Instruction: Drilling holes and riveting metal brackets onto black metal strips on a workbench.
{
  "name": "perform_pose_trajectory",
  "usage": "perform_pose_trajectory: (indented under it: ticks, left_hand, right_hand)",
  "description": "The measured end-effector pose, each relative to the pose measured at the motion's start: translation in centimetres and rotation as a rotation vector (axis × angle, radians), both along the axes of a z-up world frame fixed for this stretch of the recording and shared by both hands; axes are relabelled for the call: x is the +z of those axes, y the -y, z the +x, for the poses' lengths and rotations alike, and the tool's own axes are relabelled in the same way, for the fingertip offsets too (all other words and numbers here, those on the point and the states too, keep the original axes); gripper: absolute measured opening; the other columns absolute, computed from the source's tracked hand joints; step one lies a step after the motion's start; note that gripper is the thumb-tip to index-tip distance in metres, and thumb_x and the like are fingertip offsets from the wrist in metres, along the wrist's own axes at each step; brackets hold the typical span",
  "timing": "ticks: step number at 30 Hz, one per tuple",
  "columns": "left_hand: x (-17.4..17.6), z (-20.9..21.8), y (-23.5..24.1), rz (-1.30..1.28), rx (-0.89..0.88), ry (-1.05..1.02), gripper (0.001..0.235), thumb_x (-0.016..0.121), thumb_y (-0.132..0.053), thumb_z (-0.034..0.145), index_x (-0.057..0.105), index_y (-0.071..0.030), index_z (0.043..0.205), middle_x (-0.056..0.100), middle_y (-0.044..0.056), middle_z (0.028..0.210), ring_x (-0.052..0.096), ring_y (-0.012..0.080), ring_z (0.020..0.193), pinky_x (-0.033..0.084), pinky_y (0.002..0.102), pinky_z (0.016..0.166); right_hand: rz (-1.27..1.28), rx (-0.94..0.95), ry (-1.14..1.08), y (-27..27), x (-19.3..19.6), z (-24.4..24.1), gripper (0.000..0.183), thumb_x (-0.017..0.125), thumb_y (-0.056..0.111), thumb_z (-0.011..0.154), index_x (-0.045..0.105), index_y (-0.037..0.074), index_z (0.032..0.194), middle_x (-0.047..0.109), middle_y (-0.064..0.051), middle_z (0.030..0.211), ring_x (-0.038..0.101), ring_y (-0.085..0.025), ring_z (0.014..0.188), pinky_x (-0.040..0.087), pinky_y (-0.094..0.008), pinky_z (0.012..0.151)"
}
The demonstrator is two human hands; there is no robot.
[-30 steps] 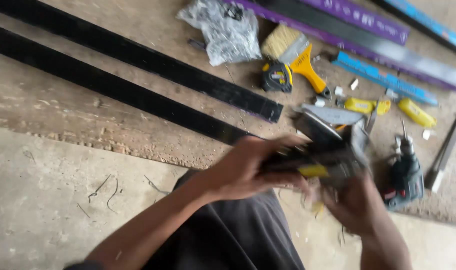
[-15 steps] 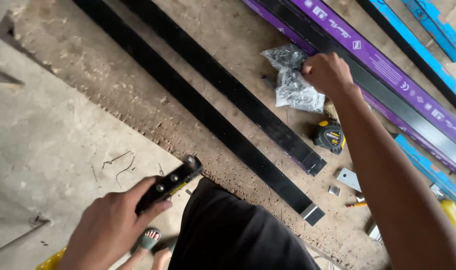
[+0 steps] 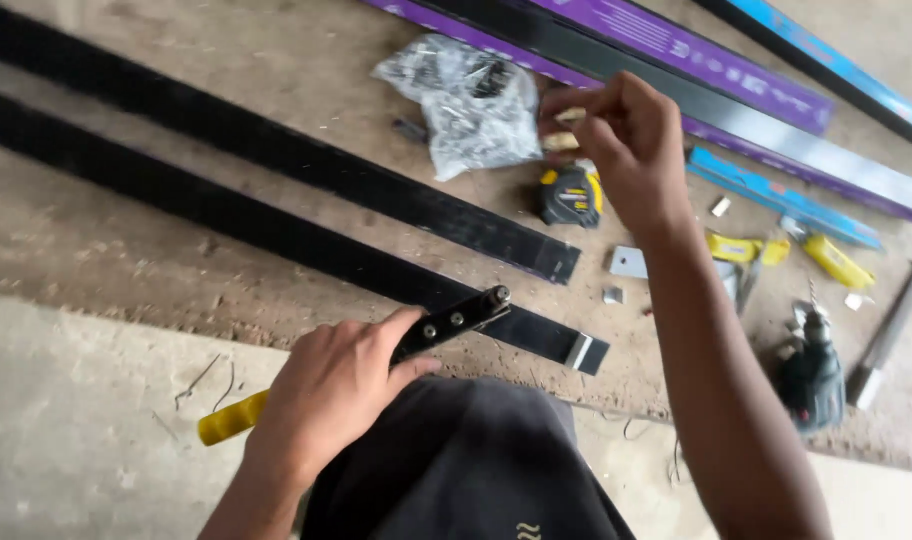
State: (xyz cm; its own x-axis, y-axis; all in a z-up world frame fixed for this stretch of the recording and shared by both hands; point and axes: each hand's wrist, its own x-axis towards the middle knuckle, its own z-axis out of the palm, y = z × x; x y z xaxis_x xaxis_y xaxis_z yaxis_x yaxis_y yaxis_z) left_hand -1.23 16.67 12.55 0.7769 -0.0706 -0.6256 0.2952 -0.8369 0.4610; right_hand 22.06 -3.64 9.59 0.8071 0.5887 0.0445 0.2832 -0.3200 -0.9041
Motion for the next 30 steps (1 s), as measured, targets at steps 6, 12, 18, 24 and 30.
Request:
perform_pose_trajectory:
  ticks: [6,12,18,24,30]
  left_hand:
    - [-1.0,0.6,0.9,0.004,-0.103,0.111,0.064,0.063,-0.057,0.093,0.054,-0.018,0.143,0.076,0.006,0.074,0.075,0.0239,0.064,0.061,0.043,0.064]
    - [-0.5,0.6,2.4,-0.026,-0.091,-0.007,0.064,0.065,-0.056,0.092,0.052,-0.022,0.145,0.078,0.012,0.09,0.077,0.0301,0.081,0.062,0.048,0.076]
    - [-1.3,-0.4,2.5,-0.029,-0.109,0.032,0.071,0.055,-0.066,0.091,0.05,-0.024,0.148,0.077,0.011,0.094,0.075,0.0315,0.085,0.059,0.049,0.08]
    - [-1.6,-1.1,2.6,-0.033,-0.119,0.027,0.066,0.058,-0.061,0.092,0.048,-0.025,0.146,0.077,0.008,0.084,0.076,0.0288,0.075,0.06,0.048,0.078]
    - [-2.1,-1.6,2.4,-0.027,-0.15,0.028,0.063,0.057,-0.061,0.094,0.048,-0.022,0.143,0.073,0.006,0.074,0.073,0.0255,0.068,0.061,0.045,0.071]
  right_hand:
    - [0.242,0.032,-0.284,4.2,2.2,-7.1,0.011,0.054,0.01,0.107,0.048,0.005,0.101,0.067,-0.016,0.084,0.065,-0.017,0.063,0.057,-0.024,0.057]
    - [0.129,-0.033,-0.402,5.9,1.3,-10.3,0.006,0.054,0.006,0.105,0.057,0.001,0.103,0.057,-0.008,0.071,0.056,-0.013,0.059,0.048,-0.024,0.06]
    - [0.493,-0.033,-0.77,7.1,0.9,-13.5,0.035,0.07,0.024,0.099,0.07,-0.005,0.119,0.072,-0.012,0.096,0.07,-0.019,0.081,0.06,-0.027,0.075]
    - [-0.035,-0.01,-0.013,4.0,3.9,-14.4,0.023,0.054,0.013,0.106,0.07,-0.002,0.099,0.07,-0.011,0.091,0.07,-0.019,0.081,0.059,-0.028,0.075]
    - [-0.162,0.006,0.068,3.5,4.0,-14.8,0.022,0.048,0.001,0.106,0.069,0.0,0.1,0.077,-0.008,0.092,0.077,-0.018,0.083,0.063,-0.026,0.077]
